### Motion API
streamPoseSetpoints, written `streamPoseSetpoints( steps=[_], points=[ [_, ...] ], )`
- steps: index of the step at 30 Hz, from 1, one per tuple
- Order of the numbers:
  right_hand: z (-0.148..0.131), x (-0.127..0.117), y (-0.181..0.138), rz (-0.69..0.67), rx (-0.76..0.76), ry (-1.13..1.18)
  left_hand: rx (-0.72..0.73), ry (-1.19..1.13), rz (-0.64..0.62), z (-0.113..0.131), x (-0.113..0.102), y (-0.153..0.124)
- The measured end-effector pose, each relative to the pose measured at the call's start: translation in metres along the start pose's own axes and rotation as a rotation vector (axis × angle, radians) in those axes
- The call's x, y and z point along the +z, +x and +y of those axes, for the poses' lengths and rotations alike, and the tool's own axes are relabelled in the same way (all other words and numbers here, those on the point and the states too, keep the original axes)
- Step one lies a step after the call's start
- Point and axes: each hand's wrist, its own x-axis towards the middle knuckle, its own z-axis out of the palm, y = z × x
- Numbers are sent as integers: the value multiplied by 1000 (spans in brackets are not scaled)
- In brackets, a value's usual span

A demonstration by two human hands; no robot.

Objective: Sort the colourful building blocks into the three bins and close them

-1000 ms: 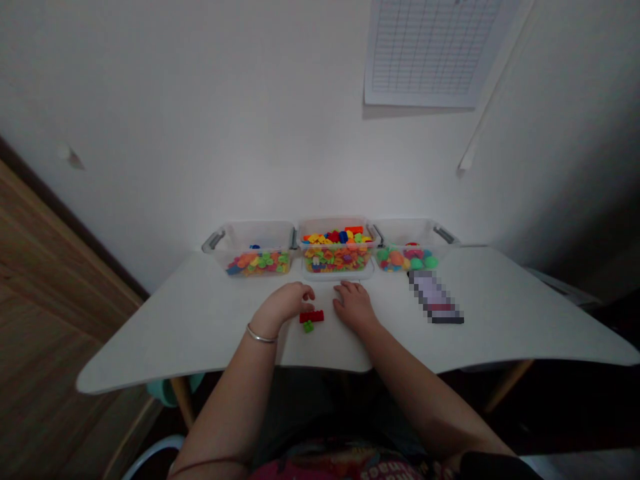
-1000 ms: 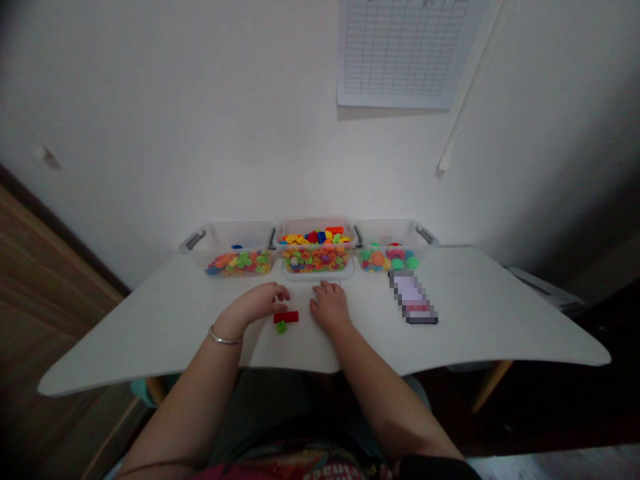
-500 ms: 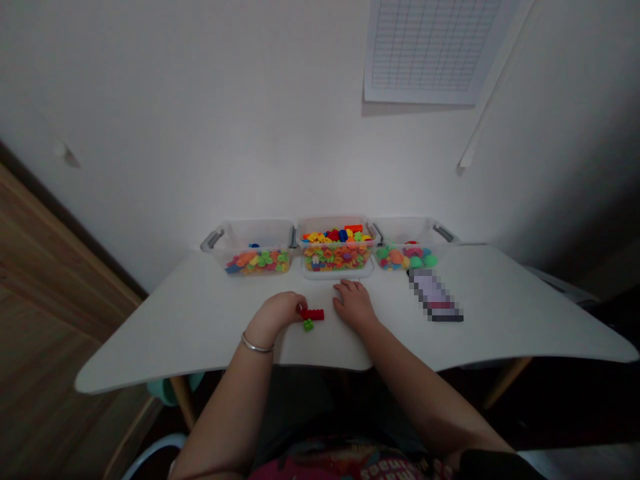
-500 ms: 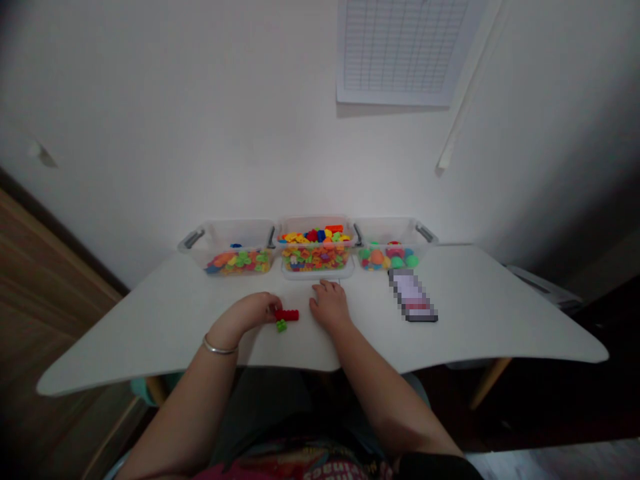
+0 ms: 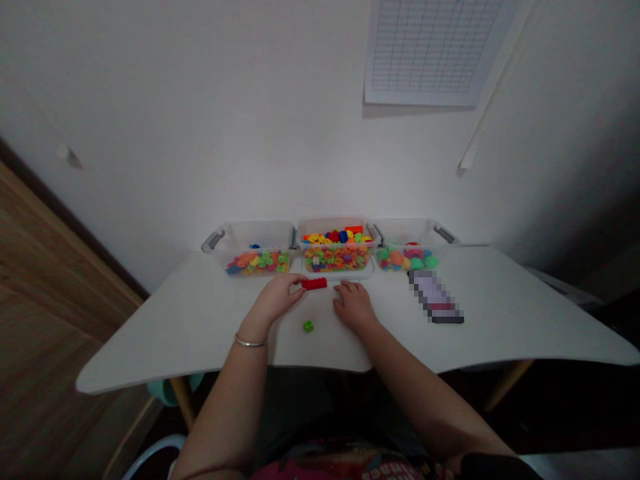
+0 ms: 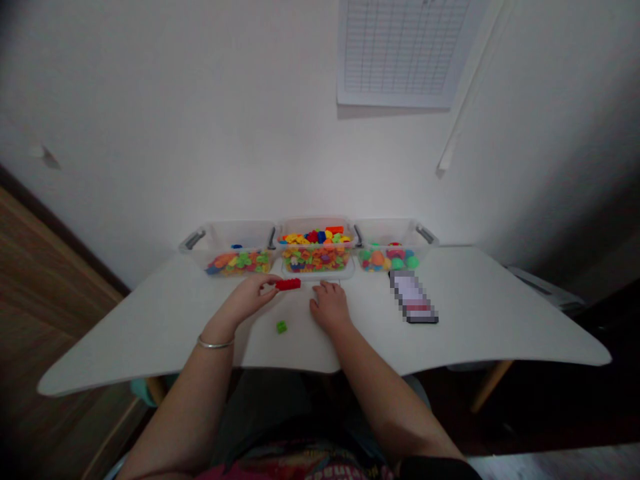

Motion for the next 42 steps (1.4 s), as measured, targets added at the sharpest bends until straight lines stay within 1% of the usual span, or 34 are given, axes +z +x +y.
streamPoseSetpoints(
  steps=[3, 5, 6, 9, 13, 16, 18, 20, 22, 24, 25, 27, 30, 32, 36, 40, 42],
  points=[
    [-1, -2, -1, -10, 4, 18, 43, -90, 282, 2, -3, 8],
    [-1, -4, -1, -9, 7, 28, 26, -111, 441, 4, -4, 16],
    [-2, -4, -2, -8, 9, 30, 2, -112, 501, 5, -4, 20],
    [-2, -5, -2, -3, 12, 30, -81, -71, 621, 9, -3, 32],
    [0, -2, -1, 1, 3, 31, -156, -33, 706, 14, 3, 56],
    [2, 0, 0, 5, 5, 37, -157, -127, 700, 16, 7, 81],
    [2, 1, 0, 11, 8, 42, -158, -139, 692, 16, 6, 99],
    [2, 1, 1, 10, 8, 44, -183, -78, 636, 17, 1, 115],
    [2, 0, 1, 7, 3, 42, -272, 4, 544, 18, -5, 126],
    [1, -2, 1, 5, -1, 44, -345, 54, 432, 19, -10, 131],
    [1, -2, 1, 6, -2, 47, -361, 70, 397, 20, -11, 132],
    [1, -3, 0, 10, -4, 57, -358, 95, 387, 21, -11, 131],
    [0, -3, -1, 19, -6, 68, -326, 120, 442, 20, -8, 126],
    [-1, -3, -1, 15, -5, 68, -272, 110, 457, 16, -6, 123],
    [-1, -3, -1, 15, -4, 62, -131, 42, 431, 11, -11, 116],
    [1, -1, 0, 31, -12, 66, -49, 27, 444, 11, -22, 96],
    [1, 0, 0, 35, -19, 59, -40, -14, 394, 13, -26, 78]
  ],
)
